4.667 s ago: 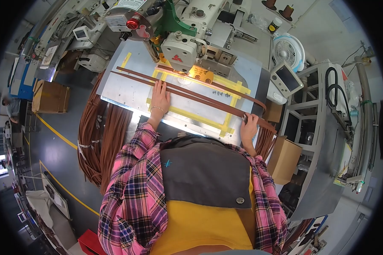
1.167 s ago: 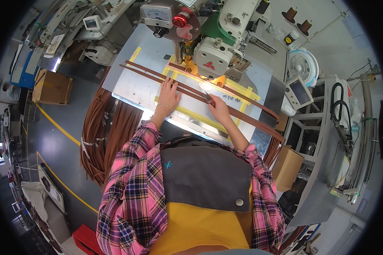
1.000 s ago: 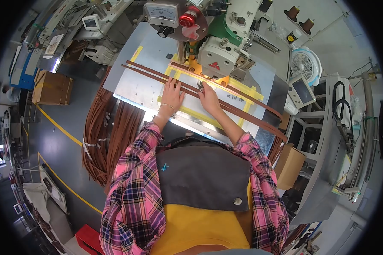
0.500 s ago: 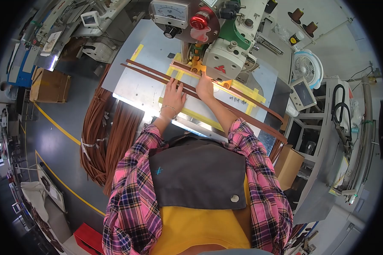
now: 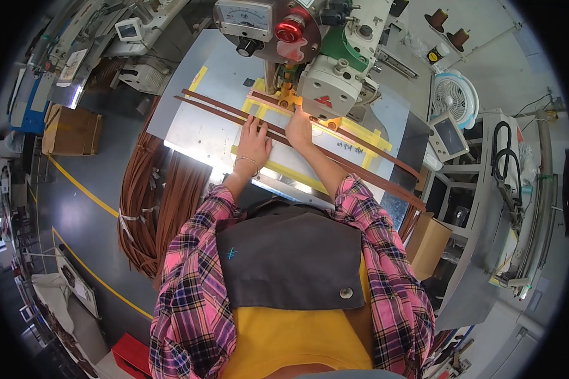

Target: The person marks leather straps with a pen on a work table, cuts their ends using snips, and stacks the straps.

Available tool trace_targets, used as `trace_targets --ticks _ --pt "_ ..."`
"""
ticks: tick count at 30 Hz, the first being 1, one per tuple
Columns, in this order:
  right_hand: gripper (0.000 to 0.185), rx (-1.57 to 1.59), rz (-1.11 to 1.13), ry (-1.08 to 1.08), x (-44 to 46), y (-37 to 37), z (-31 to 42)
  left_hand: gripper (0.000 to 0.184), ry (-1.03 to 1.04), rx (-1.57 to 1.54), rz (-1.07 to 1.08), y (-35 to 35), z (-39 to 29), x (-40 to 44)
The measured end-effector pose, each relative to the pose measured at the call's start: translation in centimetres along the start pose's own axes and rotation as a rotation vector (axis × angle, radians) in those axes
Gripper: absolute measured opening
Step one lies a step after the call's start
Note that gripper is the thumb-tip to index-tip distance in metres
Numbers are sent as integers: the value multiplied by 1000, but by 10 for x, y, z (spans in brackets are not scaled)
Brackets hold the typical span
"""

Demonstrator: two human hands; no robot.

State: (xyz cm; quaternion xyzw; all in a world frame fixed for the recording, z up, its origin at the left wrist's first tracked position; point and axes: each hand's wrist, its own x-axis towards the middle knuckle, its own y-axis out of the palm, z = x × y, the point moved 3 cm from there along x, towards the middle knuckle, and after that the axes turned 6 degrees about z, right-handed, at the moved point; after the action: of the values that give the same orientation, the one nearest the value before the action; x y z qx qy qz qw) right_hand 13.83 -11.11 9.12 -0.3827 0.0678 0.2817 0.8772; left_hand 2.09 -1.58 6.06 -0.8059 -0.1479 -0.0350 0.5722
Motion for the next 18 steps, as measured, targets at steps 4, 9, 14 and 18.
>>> trace_targets --ticks 4,9,14,18 --pt "41 -37 -145 -159 -8 17 -20 41 3 -7 -17 -1 2 0" --pt "39 -28 -221 -181 -23 16 -32 40 7 16 -35 0 4 0" --pt "38 -75 -163 -133 -36 12 -49 40 -1 26 -33 0 3 1" --pt "39 -152 -134 -236 -45 11 -50 41 -13 4 -25 -1 2 2"
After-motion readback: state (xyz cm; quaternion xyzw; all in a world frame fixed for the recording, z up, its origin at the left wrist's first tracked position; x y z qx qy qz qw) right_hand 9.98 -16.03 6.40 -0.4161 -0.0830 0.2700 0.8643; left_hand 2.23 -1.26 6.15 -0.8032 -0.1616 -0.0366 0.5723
